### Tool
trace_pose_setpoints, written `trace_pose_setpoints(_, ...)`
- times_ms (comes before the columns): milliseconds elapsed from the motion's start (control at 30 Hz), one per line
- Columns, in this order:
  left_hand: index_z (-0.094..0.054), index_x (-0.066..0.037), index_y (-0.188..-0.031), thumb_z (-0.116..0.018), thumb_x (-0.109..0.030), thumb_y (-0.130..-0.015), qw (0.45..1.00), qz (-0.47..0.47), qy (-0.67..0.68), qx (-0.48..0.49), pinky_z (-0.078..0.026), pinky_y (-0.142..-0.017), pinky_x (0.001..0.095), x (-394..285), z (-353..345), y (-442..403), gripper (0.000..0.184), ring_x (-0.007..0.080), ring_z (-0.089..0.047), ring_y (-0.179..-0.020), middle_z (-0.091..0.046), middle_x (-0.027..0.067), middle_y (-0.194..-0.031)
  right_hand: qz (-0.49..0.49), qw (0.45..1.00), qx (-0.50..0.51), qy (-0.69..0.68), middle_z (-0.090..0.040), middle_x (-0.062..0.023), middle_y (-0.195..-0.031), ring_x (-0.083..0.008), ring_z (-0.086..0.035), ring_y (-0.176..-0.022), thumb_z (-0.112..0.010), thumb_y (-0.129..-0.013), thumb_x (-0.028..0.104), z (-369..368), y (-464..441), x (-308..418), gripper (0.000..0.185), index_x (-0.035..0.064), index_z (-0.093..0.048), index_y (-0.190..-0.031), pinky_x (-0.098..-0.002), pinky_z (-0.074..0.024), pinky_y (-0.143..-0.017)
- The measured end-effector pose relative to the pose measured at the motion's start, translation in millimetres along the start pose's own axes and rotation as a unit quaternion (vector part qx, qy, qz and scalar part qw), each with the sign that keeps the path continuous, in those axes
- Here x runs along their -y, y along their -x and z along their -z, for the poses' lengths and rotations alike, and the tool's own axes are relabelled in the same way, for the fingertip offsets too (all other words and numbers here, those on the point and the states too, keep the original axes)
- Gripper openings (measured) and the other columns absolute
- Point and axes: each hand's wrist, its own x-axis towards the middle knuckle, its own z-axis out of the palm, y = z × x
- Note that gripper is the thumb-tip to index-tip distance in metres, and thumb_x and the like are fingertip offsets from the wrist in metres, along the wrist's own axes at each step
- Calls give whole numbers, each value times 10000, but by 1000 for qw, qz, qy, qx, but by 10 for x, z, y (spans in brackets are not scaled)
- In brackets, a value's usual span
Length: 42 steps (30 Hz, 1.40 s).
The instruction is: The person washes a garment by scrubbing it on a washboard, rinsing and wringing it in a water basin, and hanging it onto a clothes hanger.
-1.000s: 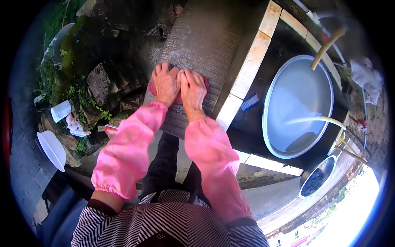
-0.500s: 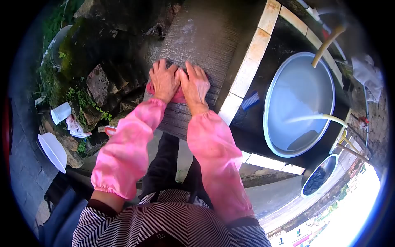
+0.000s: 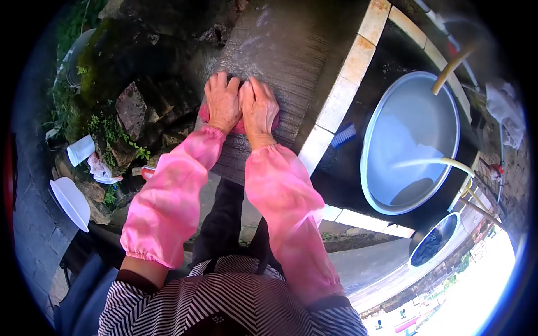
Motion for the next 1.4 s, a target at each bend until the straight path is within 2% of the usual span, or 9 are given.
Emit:
trace_pose_setpoints(100,-634,-66,-758,-630,-248,-819,994,74,61,46,-385,-800,465,-165,265,432,192,329,-511,-892,-556,115,-865,-33,998,43,31,-661,-168,-1068,-351,-619,-1021,-645,-899,163,413,583,152,235,-10,-683,-1053,-417,-499,-905)
trace_pose_setpoints(267,-584,-63,-754,-667,-164,-772,991,-78,108,-3,-405,-802,453,-50,325,1015,131,305,-520,-853,-535,109,-843,69,997,26,28,-660,-127,-967,-312,-629,-967,-644,-863,63,391,1058,116,150,-4,-683,-993,-417,-505,-872)
trace_pose_setpoints(400,-593,-73,-749,-649,-192,-803,998,-17,32,48,-390,-749,452,108,-139,101,142,324,-516,-850,-524,108,-826,21,997,46,56,-653,-126,-921,-339,-614,-867,-619,-877,84,-8,133,-138,150,10,-669,-998,-432,-502,-759)
trace_pose_setpoints(600,-645,-62,-851,-624,-192,-835,994,84,15,61,-385,-816,459,-179,214,325,133,340,-516,-870,-554,129,-904,8,999,16,47,-649,-162,-1044,-344,-612,-1004,-631,-885,115,340,441,70,231,1,-670,-1082,-428,-501,-880)
trace_pose_setpoints(733,-631,-56,-859,-648,-175,-765,994,-64,87,-10,-389,-829,465,-149,412,1028,153,299,-518,-886,-546,109,-923,62,997,41,34,-656,-136,-1071,-305,-617,-1065,-664,-825,33,505,1088,181,230,6,-697,-1051,-404,-497,-927)
trace_pose_setpoints(833,-546,-82,-733,-644,-198,-755,994,-80,59,48,-381,-721,427,103,92,609,153,299,-503,-820,-521,104,-835,96,995,-24,28,-660,-123,-935,-311,-632,-907,-645,-829,16,95,591,-64,46,10,-677,-862,-404,-517,-790)
trace_pose_setpoints(1000,-613,-72,-755,-619,-184,-824,999,-48,-6,-5,-388,-726,445,126,-99,-159,131,328,-513,-842,-531,118,-817,63,998,9,28,-663,-163,-940,-346,-621,-856,-607,-900,135,-107,-130,-124,170,-1,-675,-976,-399,-510,-753)
trace_pose_setpoints(1200,-612,-48,-773,-664,-168,-802,992,-3,122,-23,-393,-831,463,-239,458,804,134,325,-527,-908,-563,122,-921,38,998,49,32,-646,-135,-1096,-320,-605,-1082,-655,-868,99,566,969,180,204,-9,-686,-1038,-404,-490,-945)
trace_pose_setpoints(1400,-533,-69,-729,-646,-171,-776,994,-65,61,63,-383,-728,442,167,-80,114,159,316,-507,-867,-498,101,-809,94,995,-2,24,-635,-157,-926,-355,-616,-861,-636,-849,65,-42,183,-132,71,2,-619,-876,-423,-515,-748)
